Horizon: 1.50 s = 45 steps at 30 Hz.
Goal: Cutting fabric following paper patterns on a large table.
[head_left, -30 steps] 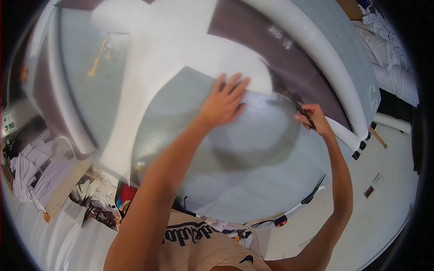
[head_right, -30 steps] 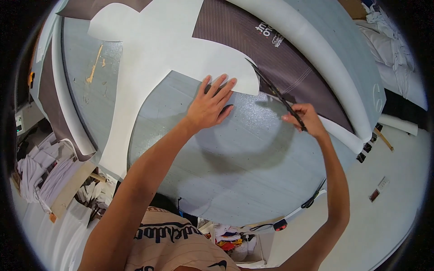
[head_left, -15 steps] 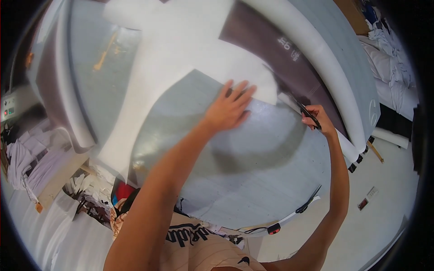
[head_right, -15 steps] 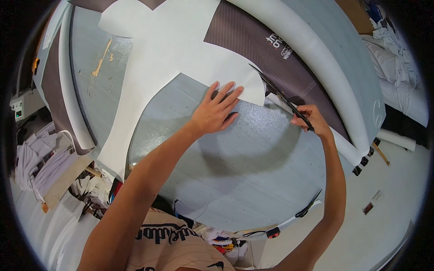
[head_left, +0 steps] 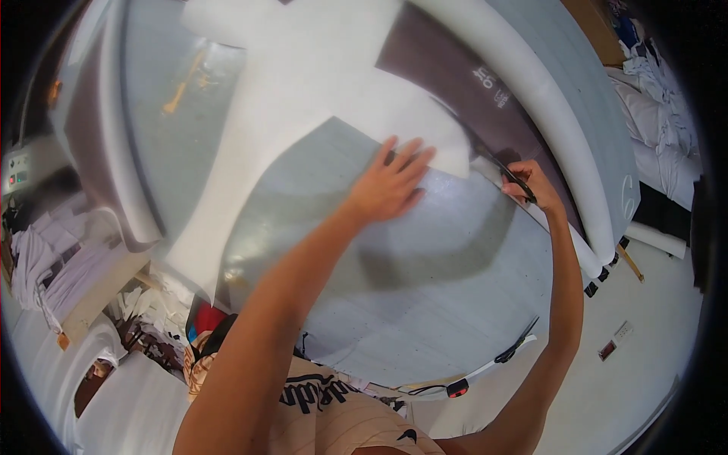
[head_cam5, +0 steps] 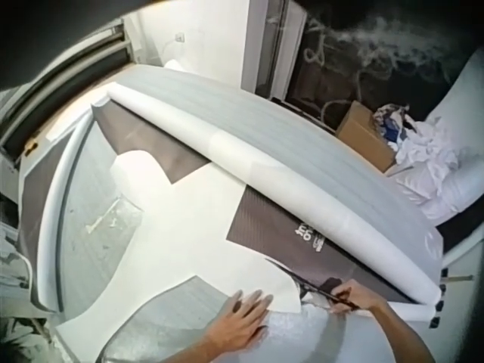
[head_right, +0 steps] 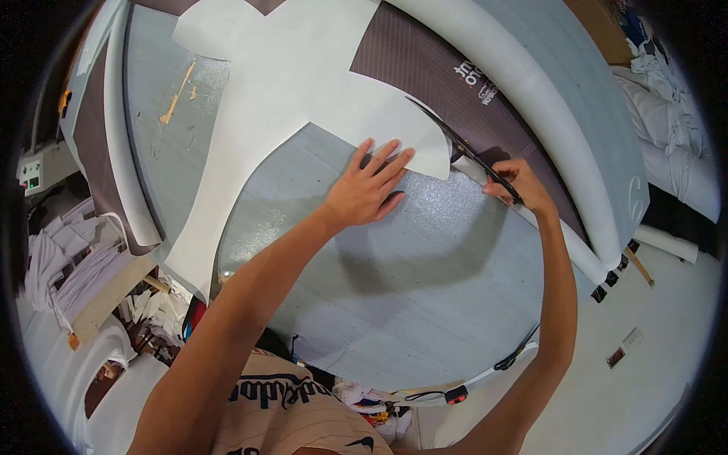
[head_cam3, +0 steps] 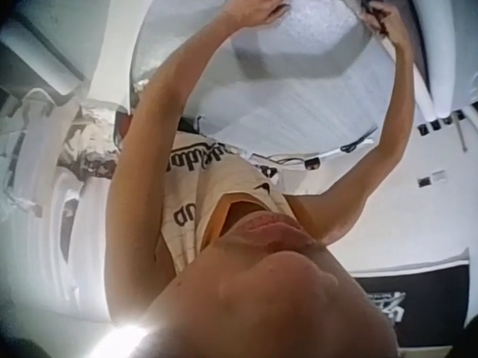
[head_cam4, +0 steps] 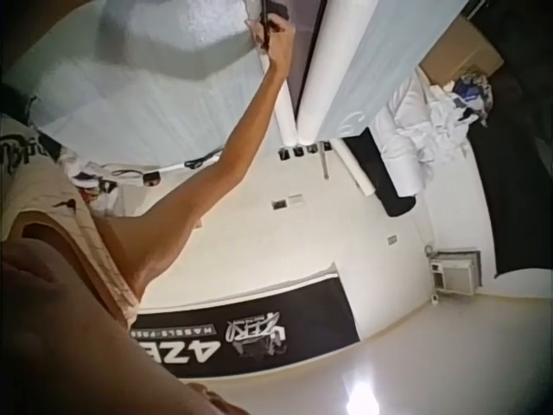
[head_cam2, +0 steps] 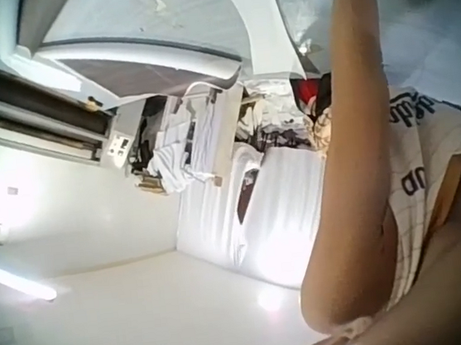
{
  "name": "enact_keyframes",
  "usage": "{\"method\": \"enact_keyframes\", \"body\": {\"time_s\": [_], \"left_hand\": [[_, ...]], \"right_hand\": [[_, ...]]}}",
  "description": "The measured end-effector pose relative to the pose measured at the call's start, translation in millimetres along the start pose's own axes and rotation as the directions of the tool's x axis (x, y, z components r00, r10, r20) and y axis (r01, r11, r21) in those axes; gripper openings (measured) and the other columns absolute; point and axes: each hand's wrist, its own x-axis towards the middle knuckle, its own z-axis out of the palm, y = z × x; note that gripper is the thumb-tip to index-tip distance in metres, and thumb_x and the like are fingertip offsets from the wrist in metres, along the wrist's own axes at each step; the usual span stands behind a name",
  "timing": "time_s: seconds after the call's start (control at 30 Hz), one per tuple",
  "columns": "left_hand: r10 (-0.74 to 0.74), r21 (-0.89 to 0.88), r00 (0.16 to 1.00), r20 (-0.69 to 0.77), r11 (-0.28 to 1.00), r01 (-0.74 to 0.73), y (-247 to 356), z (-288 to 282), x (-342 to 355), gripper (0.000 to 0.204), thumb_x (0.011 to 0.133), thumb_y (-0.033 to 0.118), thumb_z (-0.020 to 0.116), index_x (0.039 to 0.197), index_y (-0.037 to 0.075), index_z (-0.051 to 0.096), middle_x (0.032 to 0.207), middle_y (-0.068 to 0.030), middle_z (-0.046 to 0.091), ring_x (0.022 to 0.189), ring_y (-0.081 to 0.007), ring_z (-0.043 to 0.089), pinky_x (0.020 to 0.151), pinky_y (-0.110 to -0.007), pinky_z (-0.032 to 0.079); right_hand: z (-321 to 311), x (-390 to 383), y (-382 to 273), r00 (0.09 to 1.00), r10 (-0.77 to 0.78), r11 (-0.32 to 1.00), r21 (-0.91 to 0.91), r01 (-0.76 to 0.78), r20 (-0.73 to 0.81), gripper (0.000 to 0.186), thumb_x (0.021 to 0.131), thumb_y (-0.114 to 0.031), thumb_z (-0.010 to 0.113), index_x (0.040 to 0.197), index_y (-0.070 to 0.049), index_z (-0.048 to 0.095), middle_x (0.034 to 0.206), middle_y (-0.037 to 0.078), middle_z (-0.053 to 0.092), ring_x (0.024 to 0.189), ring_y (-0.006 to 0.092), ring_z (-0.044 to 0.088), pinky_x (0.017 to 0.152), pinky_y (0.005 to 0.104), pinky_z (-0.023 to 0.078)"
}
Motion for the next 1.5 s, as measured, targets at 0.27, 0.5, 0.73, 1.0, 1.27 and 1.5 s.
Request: {"method": "enact_keyframes", "body": {"time_s": [0.27, 0.5, 0.73, 1.0, 1.27, 1.5], "left_hand": [[-0.013, 0.024, 1.000, 0.023, 1.000, 0.013, 0, -3, -1, 0.041, 0.093, 0.036, 0.060, 0.117, 0.004, 0.066, 0.154, -0.0077, 0.042, 0.144, -0.0299, 0.035, 0.117, -0.058, 0.025], [-0.027, 0.032, 0.999, 0.043, 0.999, 0.026, 0, -1, -3, 0.040, 0.093, 0.037, 0.060, 0.116, 0.004, 0.067, 0.154, -0.0065, 0.041, 0.143, -0.0294, 0.035, 0.117, -0.057, 0.025], [-0.010, 0.012, 1.000, -0.009, 1.000, 0.010, -5, -2, -5, 0.041, 0.091, 0.035, 0.061, 0.113, 0.001, 0.068, 0.150, -0.0093, 0.044, 0.141, -0.0292, 0.038, 0.116, -0.057, 0.027], [-0.007, 0.065, 1.000, -0.011, 0.998, 0.008, -2, -2, -4, 0.041, 0.094, 0.038, 0.057, 0.114, 0.004, 0.069, 0.154, -0.0069, 0.042, 0.144, -0.0274, 0.035, 0.117, -0.056, 0.026], [-0.017, -0.005, 1.000, 0.013, 1.000, 0.017, -6, -11, -7, 0.043, 0.093, 0.037, 0.057, 0.118, 0.003, 0.067, 0.153, -0.0090, 0.041, 0.143, -0.0292, 0.035, 0.117, -0.057, 0.024], [-0.004, 0.003, 0.999, -0.051, 1.000, 0.004, -5, -22, -6, 0.044, 0.094, 0.039, 0.056, 0.120, 0.004, 0.065, 0.152, -0.0097, 0.043, 0.143, -0.0291, 0.034, 0.117, -0.058, 0.023]], "right_hand": [[-3, 30, -26, 0.998, -0.060, 0.984, -0.164, 0.063, 0.022, 0.037, 0.073, -0.033, 0.086, 0.071, -0.005, 0.062, 0.054, -0.004, 0.049, 0.043, 0.0048, 0.045, 0.043, 0.0217, 0.032], [-2, 53, -42, 0.987, -0.147, 0.974, -0.163, 0.156, 0.068, 0.035, 0.071, -0.026, 0.088, 0.067, -0.005, 0.060, 0.062, -0.006, 0.045, 0.061, 0.0040, 0.041, 0.056, 0.0237, 0.029], [10, 79, -67, 0.992, -0.098, 0.979, -0.173, 0.111, 0.083, 0.037, 0.074, -0.029, 0.088, 0.067, -0.006, 0.060, 0.058, -0.007, 0.044, 0.053, 0.0029, 0.040, 0.048, 0.0233, 0.027], [21, 103, -95, 0.977, -0.181, 0.956, -0.214, 0.201, 0.109, 0.042, 0.080, -0.030, 0.085, 0.061, -0.009, 0.054, 0.049, -0.005, 0.042, 0.041, 0.0031, 0.036, 0.041, 0.0244, 0.024], [63, 113, -153, 0.993, -0.106, 0.965, -0.237, 0.113, 0.045, 0.037, 0.088, -0.021, 0.074, 0.063, -0.010, 0.050, 0.051, -0.004, 0.044, 0.040, 0.0051, 0.040, 0.040, 0.0237, 0.026], [112, 113, -186, 0.997, -0.073, 0.996, 0.051, 0.074, -0.021, 0.047, 0.088, -0.044, 0.076, 0.065, -0.009, 0.056, 0.053, -0.004, 0.048, 0.041, 0.0054, 0.045, 0.039, 0.0231, 0.033]]}}
